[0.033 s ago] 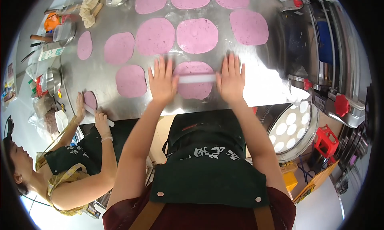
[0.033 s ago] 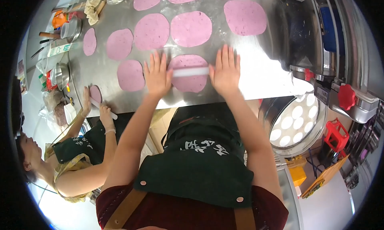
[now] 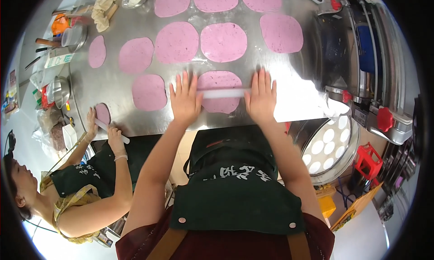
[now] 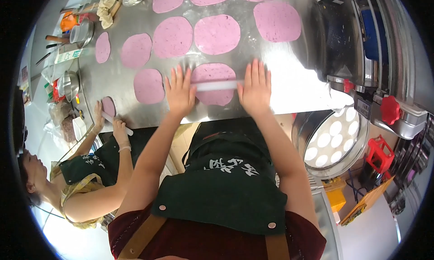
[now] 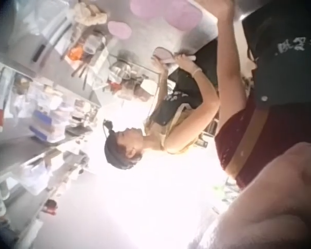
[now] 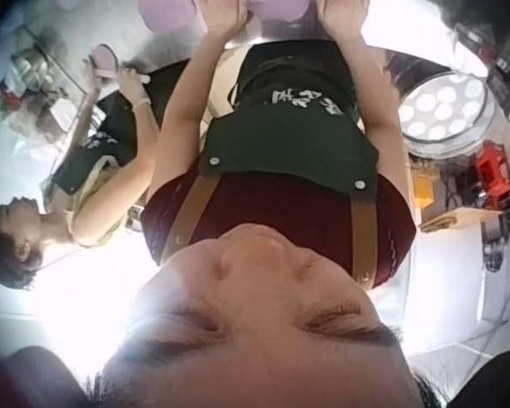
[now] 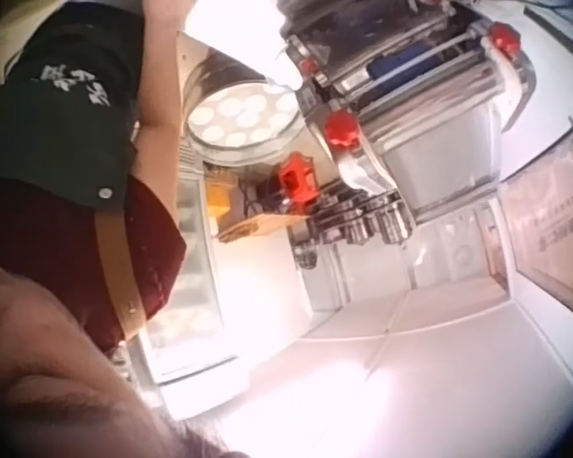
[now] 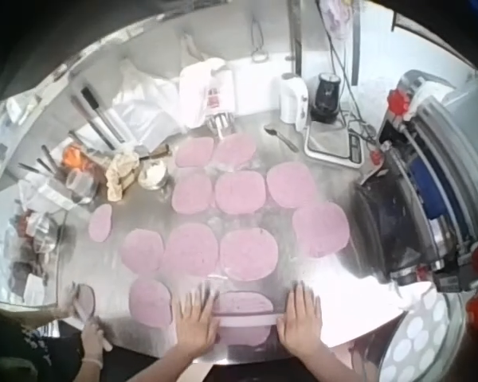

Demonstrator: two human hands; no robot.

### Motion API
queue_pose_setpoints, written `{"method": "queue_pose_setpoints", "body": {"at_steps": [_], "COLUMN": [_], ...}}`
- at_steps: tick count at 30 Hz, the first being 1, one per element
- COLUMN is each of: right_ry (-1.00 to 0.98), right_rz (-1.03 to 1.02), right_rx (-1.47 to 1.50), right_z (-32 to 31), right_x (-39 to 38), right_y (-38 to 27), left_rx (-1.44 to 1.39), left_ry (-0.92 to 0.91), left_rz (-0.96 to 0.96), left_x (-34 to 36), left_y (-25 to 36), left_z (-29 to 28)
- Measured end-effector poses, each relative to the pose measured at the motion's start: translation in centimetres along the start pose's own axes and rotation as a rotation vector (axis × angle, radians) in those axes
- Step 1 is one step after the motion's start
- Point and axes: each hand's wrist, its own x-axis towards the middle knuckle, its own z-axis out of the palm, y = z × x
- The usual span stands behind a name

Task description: Rolling out purple dough and piping cream filling for pastries.

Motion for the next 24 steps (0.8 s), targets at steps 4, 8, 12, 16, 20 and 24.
{"method": "queue_pose_setpoints", "body": {"at_steps": [4, 8, 12, 16, 20, 24], "right_ry": [-0.033, 0.088, 0.087, -0.029, -0.056, -0.063], "right_rz": [0.002, 0.000, 0.028, 0.019, -0.020, -0.231], "right_rx": [-0.076, -0.065, -0.045, -0.067, -0.035, 0.012], "right_z": [-0.4, -0.1, 0.5, 0.2, -0.4, 0.0], "right_x": [-2.5, 2.8, 1.7, -2.5, -3.0, -4.2], "right_y": [-0.7, -0.3, -0.3, -1.4, -1.5, -0.5], "left_rx": [-0.047, -0.071, -0.035, -0.050, -0.074, -0.117], "left_ry": [-0.032, 0.052, 0.062, 0.064, 0.088, 0.254], "left_rz": [0.021, -0.026, -0.015, 0.007, 0.011, -0.015], "left_x": [-2.6, 3.0, 2.1, -2.9, -2.3, -0.2], "left_y": [0.3, -1.4, -1.3, -0.6, -0.7, -1.1], "left_z": [1.0, 0.5, 1.1, 1.3, 1.0, 0.5]}}
